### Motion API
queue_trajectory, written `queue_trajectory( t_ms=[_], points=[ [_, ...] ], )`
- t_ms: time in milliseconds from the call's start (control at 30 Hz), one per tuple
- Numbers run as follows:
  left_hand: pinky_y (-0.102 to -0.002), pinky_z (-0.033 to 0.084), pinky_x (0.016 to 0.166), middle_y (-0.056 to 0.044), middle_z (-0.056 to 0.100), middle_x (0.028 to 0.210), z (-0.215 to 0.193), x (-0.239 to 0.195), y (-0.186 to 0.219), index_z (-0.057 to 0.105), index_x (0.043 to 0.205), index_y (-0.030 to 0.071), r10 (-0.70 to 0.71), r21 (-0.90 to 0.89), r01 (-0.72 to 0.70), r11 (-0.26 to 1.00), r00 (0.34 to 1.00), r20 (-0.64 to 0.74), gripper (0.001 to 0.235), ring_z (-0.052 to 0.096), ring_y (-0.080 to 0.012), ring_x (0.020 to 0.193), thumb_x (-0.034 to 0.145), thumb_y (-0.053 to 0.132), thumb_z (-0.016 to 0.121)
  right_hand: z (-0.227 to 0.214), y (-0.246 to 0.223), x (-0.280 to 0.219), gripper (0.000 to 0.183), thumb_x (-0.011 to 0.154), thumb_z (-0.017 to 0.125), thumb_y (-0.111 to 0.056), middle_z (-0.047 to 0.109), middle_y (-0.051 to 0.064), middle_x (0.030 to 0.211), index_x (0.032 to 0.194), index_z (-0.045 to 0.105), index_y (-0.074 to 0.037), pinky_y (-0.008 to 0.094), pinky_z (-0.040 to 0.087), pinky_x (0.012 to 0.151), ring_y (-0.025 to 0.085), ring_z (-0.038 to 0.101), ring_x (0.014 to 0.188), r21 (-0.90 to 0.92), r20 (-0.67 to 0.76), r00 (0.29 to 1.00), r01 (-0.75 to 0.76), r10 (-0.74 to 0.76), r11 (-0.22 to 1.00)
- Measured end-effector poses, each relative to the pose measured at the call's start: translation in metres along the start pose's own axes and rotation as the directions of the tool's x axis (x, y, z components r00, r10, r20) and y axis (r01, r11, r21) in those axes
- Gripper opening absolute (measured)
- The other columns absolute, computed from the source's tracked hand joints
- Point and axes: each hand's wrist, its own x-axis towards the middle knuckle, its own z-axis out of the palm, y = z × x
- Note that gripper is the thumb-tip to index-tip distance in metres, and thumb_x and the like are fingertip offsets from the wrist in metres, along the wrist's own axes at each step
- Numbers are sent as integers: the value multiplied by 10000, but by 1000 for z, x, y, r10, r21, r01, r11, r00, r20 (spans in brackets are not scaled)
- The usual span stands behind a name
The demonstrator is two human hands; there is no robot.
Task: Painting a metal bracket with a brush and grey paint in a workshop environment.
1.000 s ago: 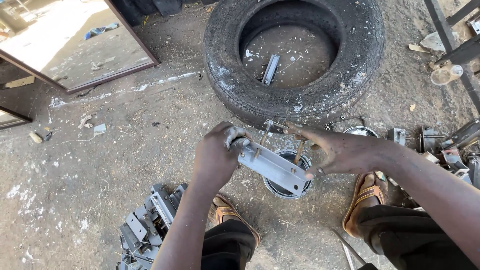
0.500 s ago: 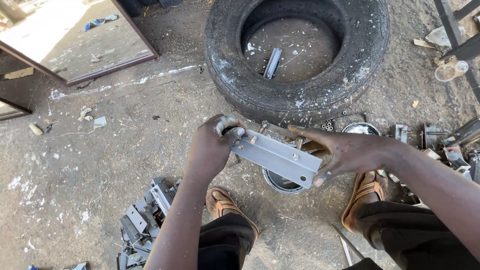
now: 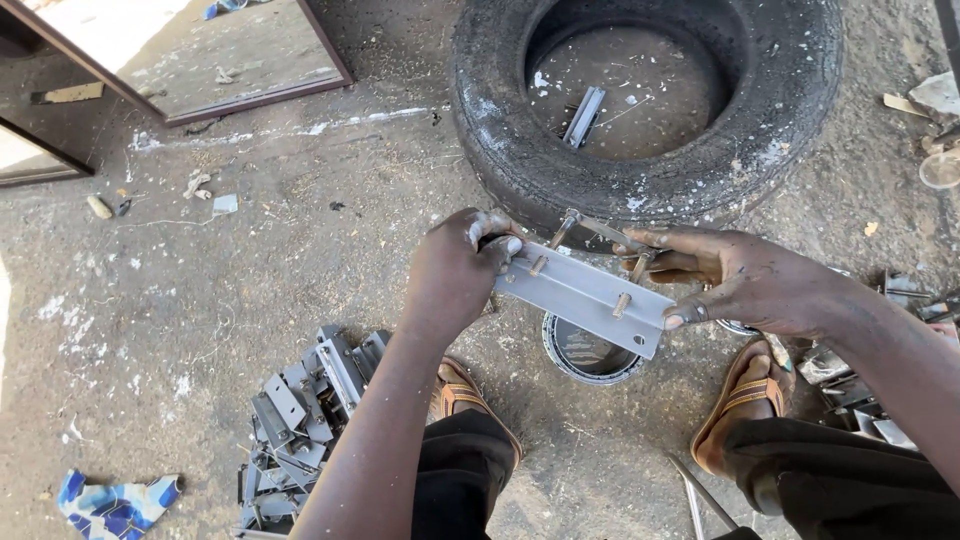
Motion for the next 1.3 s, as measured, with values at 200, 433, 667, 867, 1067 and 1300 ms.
queue_trajectory(
  t_ms=[200, 433, 667, 867, 1067, 1300],
  points=[
    [-379, 566, 720, 7, 800, 990, 8, 9, -12, 761, 1027, 192, 186, 128, -179, 975, 982, -39, 160, 740, -227, 848, 926, 182, 637, 4, -16, -14, 1201, 560, 760, -460, 192, -51, 1735, 1617, 189, -483, 665, 375, 1193, 213, 393, 1544, -407, 45, 987, -124, 155, 905],
    [-381, 524, 709, -19, 738, 957, 14, 9, -15, 772, 898, 196, 405, 140, -394, 909, 912, -62, 211, 687, -242, 841, 872, 58, 614, -16, 15, -1, 999, 659, 600, -613, 217, -44, 1736, 1594, 295, -436, 631, 289, 1216, 251, 268, 1568, -451, 114, 991, -5, 63, 892],
    [-269, 669, 756, -12, 740, 1082, 30, 12, -19, 721, 1042, 88, 401, 266, -387, 883, 916, 4, 151, 747, -130, 894, 894, 57, 709, 3, -18, -11, 382, 985, 525, -271, 732, 32, 1235, 1320, 706, -234, 464, 390, 956, 208, 523, 999, -335, -217, 975, -111, 37, 936],
    [-286, 644, 746, 10, 769, 1039, 26, 4, -7, 760, 1022, 123, 420, 155, -410, 899, 907, -36, 156, 746, -143, 877, 886, 66, 710, 3, -6, -4, 362, 981, 514, -351, 768, 43, 1191, 1178, 759, -172, 453, 473, 1086, 209, 674, 1126, -352, -171, 985, -68, 7, 933],
    [-288, 635, 786, -8, 767, 1021, 29, -1, -7, 751, 998, 114, 506, 126, -499, 857, 862, -28, 135, 738, -145, 879, 872, 70, 734, 13, -22, -11, 242, 982, 566, -366, 606, 36, 1020, 1107, 671, -188, 437, 342, 869, 201, 472, 972, -269, -247, 969, -85, 17, 959],
    [-448, 529, 1059, -106, 624, 1416, 34, -1, -1, 655, 1259, 40, 321, 212, -341, 916, 939, 123, 383, 634, -275, 1253, 886, 98, 712, 8, -15, -4, 342, 1001, 561, -199, 740, 101, 1150, 1275, 750, -117, 457, 443, 1053, 259, 625, 1098, -149, -288, 956, -92, 46, 985]
  ],
)
